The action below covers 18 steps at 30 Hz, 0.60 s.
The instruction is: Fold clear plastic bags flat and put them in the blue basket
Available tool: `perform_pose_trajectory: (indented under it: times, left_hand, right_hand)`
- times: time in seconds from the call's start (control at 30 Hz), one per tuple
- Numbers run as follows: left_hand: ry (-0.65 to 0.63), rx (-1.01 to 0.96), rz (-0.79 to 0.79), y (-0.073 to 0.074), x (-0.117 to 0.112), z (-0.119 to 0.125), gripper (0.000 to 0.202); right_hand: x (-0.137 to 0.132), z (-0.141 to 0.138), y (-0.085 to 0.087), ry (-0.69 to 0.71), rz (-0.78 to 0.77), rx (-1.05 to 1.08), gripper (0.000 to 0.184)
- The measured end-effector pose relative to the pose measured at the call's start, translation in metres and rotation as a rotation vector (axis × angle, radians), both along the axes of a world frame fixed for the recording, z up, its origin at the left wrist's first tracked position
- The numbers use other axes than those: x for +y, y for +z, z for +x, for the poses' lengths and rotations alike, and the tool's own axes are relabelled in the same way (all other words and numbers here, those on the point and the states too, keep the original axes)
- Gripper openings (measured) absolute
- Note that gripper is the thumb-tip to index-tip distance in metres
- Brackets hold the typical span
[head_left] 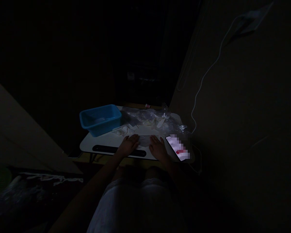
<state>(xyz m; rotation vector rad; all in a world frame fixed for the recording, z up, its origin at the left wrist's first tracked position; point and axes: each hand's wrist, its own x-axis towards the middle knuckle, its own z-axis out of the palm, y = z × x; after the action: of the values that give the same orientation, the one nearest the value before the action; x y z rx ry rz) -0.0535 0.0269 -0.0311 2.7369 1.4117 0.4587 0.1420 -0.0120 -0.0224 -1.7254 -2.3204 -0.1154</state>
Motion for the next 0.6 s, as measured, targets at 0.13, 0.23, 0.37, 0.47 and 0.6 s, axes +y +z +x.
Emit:
perform_pose_trajectory:
  times: [0.13, 0.23, 0.37, 0.47, 0.6]
  left_hand:
    - [0.011, 0.061, 0.023, -0.001, 0.000, 0.000, 0.046]
    - [0.002, 0.072, 0.036, -0.002, 0.000, 0.000, 0.047]
    - [0.012, 0.068, 0.033, -0.001, 0.000, -0.001, 0.050]
    - [0.019, 0.076, 0.028, 0.001, 0.001, -0.001, 0.053]
    - [0.034, 0.076, 0.024, 0.002, 0.002, -0.001, 0.050]
  right_hand:
    - [0.001, 0.000, -0.002, -0.002, 0.005, 0.008, 0.045]
    - [0.001, 0.001, -0.003, -0.009, 0.013, 0.015, 0.045]
    - [0.001, 0.000, -0.001, -0.014, 0.019, 0.000, 0.047]
    - [0.002, -0.005, 0.003, -0.013, 0.010, -0.014, 0.047]
    - [0.005, -0.017, 0.005, 0.044, 0.000, -0.026, 0.048]
